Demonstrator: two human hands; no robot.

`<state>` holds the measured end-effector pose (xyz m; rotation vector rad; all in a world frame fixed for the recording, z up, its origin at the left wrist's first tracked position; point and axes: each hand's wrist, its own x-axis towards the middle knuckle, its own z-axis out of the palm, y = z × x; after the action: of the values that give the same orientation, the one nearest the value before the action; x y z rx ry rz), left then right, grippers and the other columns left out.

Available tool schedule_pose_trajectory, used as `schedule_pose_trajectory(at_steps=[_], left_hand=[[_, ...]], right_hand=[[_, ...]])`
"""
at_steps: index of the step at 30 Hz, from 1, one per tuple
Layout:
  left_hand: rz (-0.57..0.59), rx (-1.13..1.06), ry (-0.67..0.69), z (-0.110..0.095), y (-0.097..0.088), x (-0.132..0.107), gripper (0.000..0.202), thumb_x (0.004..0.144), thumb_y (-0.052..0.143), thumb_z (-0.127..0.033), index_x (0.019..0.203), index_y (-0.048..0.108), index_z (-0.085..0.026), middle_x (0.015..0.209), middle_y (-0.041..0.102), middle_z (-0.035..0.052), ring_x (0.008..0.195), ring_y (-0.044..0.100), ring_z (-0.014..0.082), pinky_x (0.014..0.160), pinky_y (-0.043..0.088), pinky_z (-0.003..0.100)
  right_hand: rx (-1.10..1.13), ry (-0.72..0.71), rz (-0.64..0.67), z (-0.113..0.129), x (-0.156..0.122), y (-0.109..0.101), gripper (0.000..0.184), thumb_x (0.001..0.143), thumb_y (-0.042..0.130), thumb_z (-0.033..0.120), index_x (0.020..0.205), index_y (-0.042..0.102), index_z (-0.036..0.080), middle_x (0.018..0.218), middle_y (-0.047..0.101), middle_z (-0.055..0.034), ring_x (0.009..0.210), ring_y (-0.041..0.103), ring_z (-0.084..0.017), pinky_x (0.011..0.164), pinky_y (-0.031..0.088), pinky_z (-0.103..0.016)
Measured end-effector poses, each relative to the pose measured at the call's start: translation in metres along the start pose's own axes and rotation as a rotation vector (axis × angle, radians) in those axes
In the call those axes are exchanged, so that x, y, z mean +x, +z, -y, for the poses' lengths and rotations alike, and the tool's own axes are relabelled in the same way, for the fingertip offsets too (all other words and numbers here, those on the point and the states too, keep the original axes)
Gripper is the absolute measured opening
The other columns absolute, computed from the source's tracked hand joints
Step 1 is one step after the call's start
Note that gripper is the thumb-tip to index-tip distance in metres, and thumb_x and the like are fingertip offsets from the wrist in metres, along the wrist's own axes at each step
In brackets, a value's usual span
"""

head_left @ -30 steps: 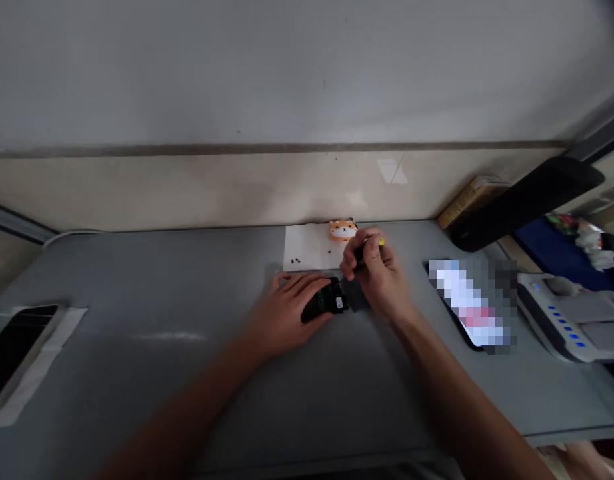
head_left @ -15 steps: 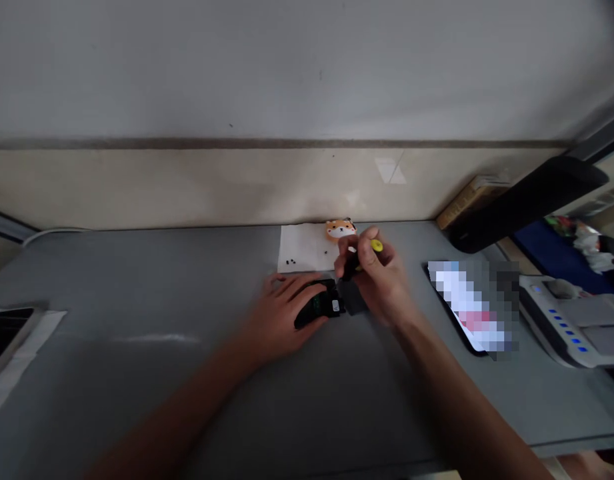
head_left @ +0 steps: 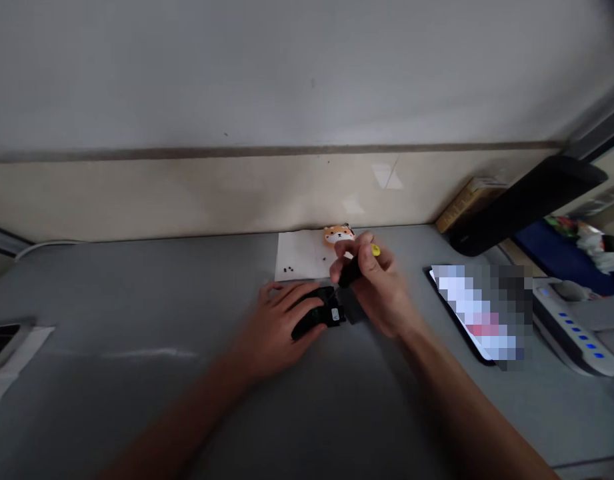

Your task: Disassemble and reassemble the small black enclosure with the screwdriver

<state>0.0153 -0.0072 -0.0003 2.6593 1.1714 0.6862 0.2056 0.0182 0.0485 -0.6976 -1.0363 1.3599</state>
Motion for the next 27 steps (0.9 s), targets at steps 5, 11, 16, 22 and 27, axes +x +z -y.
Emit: schedule_pose_trajectory(at_steps=[5, 11, 16, 22, 27], left_hand=[[0.016, -0.006, -0.015, 0.0002, -0.0002, 0.0005, 0.021, 0.102, 0.056, -0.035, 0.116, 0.067, -0.025, 0.135, 0.068, 0.0083, 0.118, 0.066, 0.0284, 0.109, 0.041, 0.054], [0.000, -0.011, -0.005, 0.0010, 0.0006, -0.0002, 0.020, 0.101, 0.056, -0.036, 0.115, 0.065, -0.025, 0.135, 0.068, 0.0087, 0.118, 0.066, 0.0287, 0.107, 0.041, 0.052], [0.017, -0.026, -0.029, 0.0014, 0.0006, 0.0000, 0.021, 0.101, 0.056, -0.038, 0.116, 0.061, -0.024, 0.132, 0.070, 0.0094, 0.121, 0.066, 0.0292, 0.107, 0.041, 0.054], [0.030, -0.030, -0.045, 0.0025, 0.0024, 0.0001, 0.023, 0.099, 0.058, -0.040, 0.116, 0.061, -0.025, 0.131, 0.071, 0.0077, 0.120, 0.066, 0.0291, 0.109, 0.041, 0.054], [0.031, -0.012, -0.029, 0.0017, 0.0019, -0.0003, 0.023, 0.101, 0.057, -0.039, 0.118, 0.063, -0.026, 0.132, 0.070, 0.0073, 0.119, 0.066, 0.0288, 0.108, 0.041, 0.054]], right_hand=[[-0.074, -0.076, -0.006, -0.0055, 0.0037, -0.0019, 0.043, 0.087, 0.065, 0.068, 0.086, 0.054, 0.026, 0.062, 0.044, 0.0078, 0.050, 0.045, -0.009, 0.051, 0.037, -0.027], [0.014, 0.003, 0.002, 0.0014, 0.0024, -0.0007, 0.037, 0.086, 0.071, 0.060, 0.087, 0.062, 0.025, 0.090, 0.058, -0.0003, 0.078, 0.060, -0.013, 0.071, 0.050, -0.030], [0.014, -0.020, 0.002, -0.0025, 0.0036, -0.0004, 0.041, 0.088, 0.069, 0.062, 0.082, 0.050, 0.026, 0.067, 0.047, 0.0063, 0.056, 0.043, -0.009, 0.053, 0.039, -0.025], [0.009, -0.092, -0.007, -0.0081, 0.0035, 0.0037, 0.045, 0.089, 0.067, 0.063, 0.076, 0.048, 0.025, 0.065, 0.040, 0.0059, 0.055, 0.033, -0.009, 0.049, 0.030, -0.024], [0.054, -0.053, 0.013, -0.0036, 0.0026, 0.0052, 0.042, 0.092, 0.058, 0.068, 0.085, 0.059, 0.026, 0.068, 0.044, 0.0041, 0.057, 0.038, -0.010, 0.052, 0.034, -0.026]])
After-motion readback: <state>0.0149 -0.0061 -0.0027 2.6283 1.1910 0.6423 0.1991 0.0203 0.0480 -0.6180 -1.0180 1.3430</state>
